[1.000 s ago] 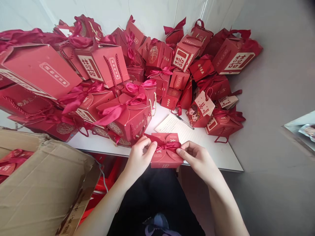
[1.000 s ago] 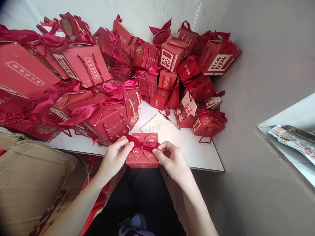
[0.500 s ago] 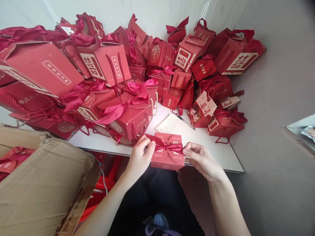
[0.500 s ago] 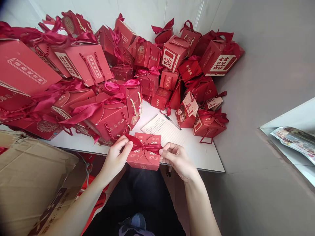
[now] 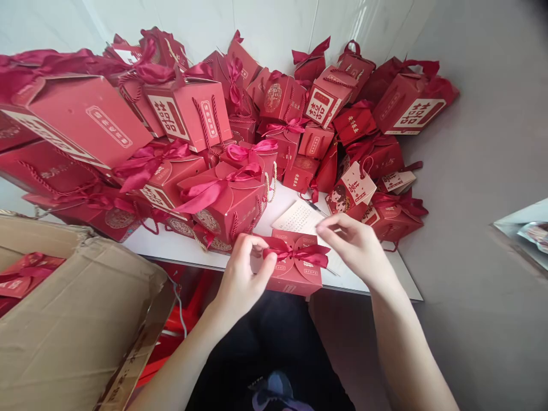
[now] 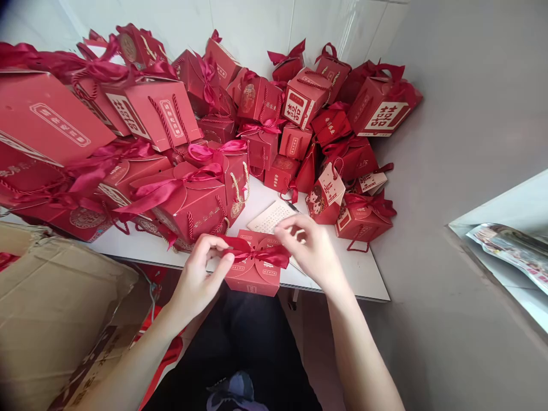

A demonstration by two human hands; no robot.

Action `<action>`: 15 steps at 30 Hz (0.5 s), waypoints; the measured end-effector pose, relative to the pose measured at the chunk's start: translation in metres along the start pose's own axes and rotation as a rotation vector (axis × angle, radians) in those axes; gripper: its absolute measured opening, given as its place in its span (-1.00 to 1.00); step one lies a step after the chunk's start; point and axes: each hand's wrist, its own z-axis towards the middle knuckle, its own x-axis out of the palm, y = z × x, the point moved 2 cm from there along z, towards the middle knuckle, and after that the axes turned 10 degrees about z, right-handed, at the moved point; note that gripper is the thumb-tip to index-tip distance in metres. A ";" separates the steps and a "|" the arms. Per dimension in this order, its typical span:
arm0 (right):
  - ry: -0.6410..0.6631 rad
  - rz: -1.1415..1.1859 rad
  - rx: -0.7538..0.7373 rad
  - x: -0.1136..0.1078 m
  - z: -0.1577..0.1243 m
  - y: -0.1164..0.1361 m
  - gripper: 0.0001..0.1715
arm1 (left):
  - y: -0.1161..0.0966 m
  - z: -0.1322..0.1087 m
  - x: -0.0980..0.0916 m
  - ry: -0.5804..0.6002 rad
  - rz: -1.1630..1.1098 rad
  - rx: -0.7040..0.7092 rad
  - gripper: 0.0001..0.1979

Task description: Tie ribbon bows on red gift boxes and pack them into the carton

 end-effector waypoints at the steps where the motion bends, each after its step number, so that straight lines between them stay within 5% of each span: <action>1: 0.076 -0.102 -0.057 0.008 0.007 0.008 -0.83 | -0.006 0.000 -0.002 -0.059 0.090 0.082 -0.89; 4: 0.339 -0.324 -0.163 0.031 0.027 0.021 -0.86 | -0.021 0.002 -0.003 -0.136 0.346 0.291 -0.90; 8: 0.570 -0.431 -0.144 0.045 0.044 0.023 -0.87 | -0.028 0.010 0.001 -0.020 0.469 0.327 -0.89; 15: 0.594 -0.363 -0.109 0.044 0.048 0.011 -0.79 | -0.025 0.013 0.008 0.059 0.417 0.317 -0.87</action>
